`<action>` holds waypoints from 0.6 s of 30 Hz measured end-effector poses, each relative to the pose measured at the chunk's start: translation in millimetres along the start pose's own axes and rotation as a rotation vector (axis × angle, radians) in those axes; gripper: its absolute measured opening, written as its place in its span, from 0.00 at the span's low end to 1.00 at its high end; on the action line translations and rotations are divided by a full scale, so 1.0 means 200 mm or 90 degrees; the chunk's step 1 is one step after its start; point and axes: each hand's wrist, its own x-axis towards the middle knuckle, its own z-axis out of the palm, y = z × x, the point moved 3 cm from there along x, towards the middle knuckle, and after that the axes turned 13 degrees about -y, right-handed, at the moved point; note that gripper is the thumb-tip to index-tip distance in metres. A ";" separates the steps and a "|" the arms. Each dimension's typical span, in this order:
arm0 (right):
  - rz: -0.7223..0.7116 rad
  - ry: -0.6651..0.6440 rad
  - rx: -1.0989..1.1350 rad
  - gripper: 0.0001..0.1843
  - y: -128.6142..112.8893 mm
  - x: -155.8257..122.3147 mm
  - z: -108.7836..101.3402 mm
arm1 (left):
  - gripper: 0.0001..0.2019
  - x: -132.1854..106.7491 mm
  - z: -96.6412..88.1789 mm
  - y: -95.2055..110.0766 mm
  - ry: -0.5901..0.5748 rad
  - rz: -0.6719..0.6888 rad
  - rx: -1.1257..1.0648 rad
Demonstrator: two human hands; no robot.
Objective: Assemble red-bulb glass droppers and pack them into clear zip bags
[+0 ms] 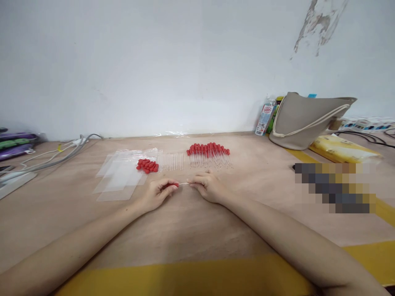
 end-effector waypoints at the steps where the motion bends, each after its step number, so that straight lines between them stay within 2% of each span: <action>1: -0.001 -0.005 -0.030 0.11 0.00 0.00 -0.01 | 0.09 0.00 0.00 0.00 -0.003 0.002 0.023; 7: -0.005 -0.002 -0.162 0.13 -0.06 0.00 -0.03 | 0.09 -0.01 0.00 0.02 -0.011 0.000 0.116; 12: -0.008 -0.024 -0.146 0.14 -0.10 0.01 -0.01 | 0.09 -0.02 0.01 0.03 -0.015 0.045 0.165; 18: 0.042 -0.061 -0.095 0.13 -0.12 0.03 0.03 | 0.09 -0.02 0.01 0.04 -0.021 0.073 0.198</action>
